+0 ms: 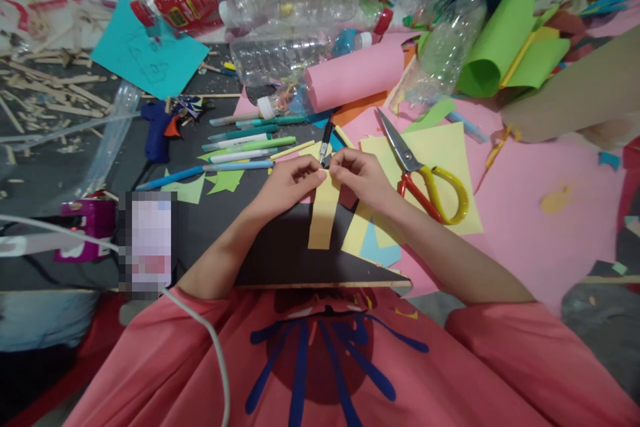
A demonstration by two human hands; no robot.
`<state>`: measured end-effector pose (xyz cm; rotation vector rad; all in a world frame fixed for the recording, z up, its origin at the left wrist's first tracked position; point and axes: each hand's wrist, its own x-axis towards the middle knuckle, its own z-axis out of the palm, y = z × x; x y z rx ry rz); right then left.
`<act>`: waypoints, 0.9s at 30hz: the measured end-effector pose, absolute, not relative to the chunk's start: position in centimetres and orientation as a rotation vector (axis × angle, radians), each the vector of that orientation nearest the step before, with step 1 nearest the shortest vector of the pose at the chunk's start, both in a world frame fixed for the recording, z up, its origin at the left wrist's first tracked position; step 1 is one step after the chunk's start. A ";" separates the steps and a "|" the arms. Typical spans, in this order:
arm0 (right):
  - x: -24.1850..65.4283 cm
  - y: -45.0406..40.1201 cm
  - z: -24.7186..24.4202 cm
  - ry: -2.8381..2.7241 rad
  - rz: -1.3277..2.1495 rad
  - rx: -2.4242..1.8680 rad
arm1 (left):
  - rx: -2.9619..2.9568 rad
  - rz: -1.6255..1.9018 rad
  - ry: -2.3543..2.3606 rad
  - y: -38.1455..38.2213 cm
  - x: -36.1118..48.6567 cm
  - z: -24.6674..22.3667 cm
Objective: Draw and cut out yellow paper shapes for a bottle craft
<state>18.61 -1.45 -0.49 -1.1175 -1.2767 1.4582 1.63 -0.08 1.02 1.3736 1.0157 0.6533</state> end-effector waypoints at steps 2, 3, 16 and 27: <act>18.6 -1.5 -0.5 -1.283 1.461 -1.117 | 1.355 0.620 0.997 -0.3 1.9 1.0; 18.6 -1.5 -0.5 -1.286 1.459 -1.117 | 1.332 0.617 0.994 -0.4 2.0 1.0; 19.2 -1.3 -1.1 -1.267 1.592 -0.974 | 1.157 0.943 1.152 0.9 0.5 0.4; 18.8 -1.9 -1.3 -1.507 1.528 -0.870 | 1.195 0.839 1.165 0.5 0.7 0.8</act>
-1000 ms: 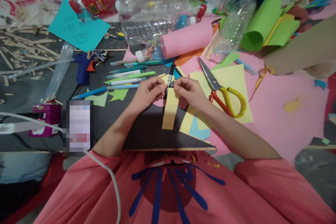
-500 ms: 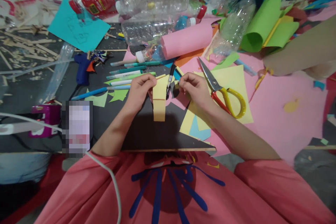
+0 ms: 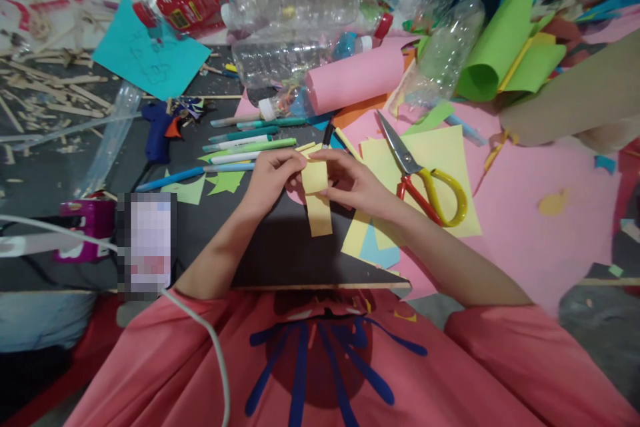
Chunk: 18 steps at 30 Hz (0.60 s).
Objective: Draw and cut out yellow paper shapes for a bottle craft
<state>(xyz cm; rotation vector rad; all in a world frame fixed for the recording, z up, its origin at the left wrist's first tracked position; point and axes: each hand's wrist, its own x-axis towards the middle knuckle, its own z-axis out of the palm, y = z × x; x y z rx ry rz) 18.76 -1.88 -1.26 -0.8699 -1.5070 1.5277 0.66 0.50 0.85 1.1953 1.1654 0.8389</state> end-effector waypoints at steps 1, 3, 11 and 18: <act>18.8 -1.8 -1.2 -1.508 1.508 -0.889 | 1.197 0.835 1.165 0.5 0.7 0.9; 18.9 -1.7 -1.1 -1.481 1.473 -0.951 | 1.205 0.811 1.160 0.4 0.7 1.0; 18.8 -1.6 -0.7 -1.172 1.462 -1.083 | 1.261 0.753 1.046 0.3 1.0 1.1; 18.9 -1.6 -0.6 -1.105 1.510 -1.102 | 1.320 0.881 1.063 0.5 0.9 0.4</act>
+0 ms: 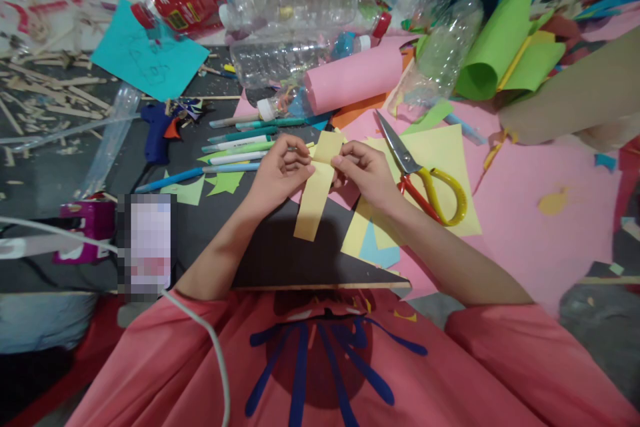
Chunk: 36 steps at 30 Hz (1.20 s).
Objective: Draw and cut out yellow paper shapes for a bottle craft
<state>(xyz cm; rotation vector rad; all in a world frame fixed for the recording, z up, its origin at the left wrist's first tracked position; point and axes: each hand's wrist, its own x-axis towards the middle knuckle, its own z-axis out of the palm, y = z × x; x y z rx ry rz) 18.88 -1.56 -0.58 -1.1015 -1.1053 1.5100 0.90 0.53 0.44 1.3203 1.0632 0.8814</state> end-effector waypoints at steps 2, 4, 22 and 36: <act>18.9 -1.5 -0.7 -1.098 1.512 -1.099 | 1.396 0.888 1.045 0.5 0.8 0.3; 19.0 -1.4 -0.8 -1.093 1.505 -1.099 | 1.449 0.874 1.032 0.4 0.8 0.3; 19.0 -1.6 -0.5 -1.294 1.323 -1.084 | 1.426 0.892 1.153 -0.3 1.1 0.6; 18.9 -1.7 -0.9 -1.316 1.316 -1.031 | 1.494 0.922 1.122 -0.5 1.0 0.1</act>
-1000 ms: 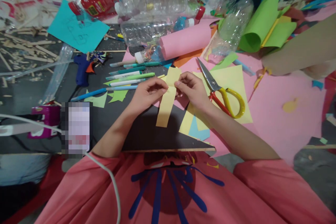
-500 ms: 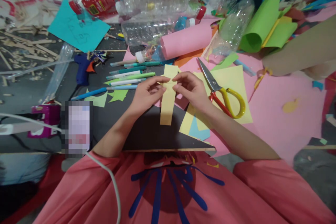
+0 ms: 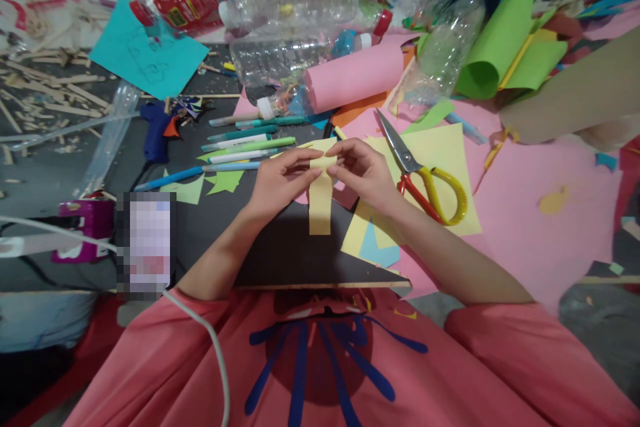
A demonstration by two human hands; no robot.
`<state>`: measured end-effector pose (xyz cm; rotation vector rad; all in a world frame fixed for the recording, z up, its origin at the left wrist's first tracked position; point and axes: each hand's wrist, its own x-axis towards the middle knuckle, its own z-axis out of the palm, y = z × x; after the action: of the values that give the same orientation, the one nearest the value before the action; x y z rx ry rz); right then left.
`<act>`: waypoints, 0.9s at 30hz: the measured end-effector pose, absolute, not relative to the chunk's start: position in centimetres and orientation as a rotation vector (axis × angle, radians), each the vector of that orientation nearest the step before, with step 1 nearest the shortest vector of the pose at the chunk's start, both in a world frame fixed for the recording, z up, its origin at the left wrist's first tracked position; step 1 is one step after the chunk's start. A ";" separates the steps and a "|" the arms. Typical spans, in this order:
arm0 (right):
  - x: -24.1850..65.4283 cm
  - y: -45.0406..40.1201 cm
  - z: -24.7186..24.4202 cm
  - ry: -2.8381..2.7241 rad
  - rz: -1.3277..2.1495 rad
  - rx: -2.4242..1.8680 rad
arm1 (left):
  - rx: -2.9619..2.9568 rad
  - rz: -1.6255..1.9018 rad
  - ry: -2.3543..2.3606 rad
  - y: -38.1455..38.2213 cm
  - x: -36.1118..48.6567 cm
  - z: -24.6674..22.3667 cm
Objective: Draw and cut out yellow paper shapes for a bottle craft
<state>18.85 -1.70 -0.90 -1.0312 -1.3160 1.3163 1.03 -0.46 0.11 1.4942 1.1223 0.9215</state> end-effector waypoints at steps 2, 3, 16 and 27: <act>18.9 -1.7 -0.9 -1.333 1.305 -1.046 | 1.538 0.942 1.137 -0.5 1.0 0.1; 18.9 -1.7 -0.9 -1.346 1.298 -1.056 | 1.558 0.953 1.144 -0.5 1.0 0.1; 18.9 -1.8 -1.3 -1.487 1.013 -1.058 | 1.838 1.094 1.128 -0.4 0.8 -0.5; 19.1 -1.8 -1.2 -1.553 0.870 -1.098 | 1.644 1.239 1.081 -0.4 1.0 -0.4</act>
<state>19.11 -1.84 -1.21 -1.0978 -1.5527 0.8703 1.00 -0.41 -0.40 1.6436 1.0812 1.2393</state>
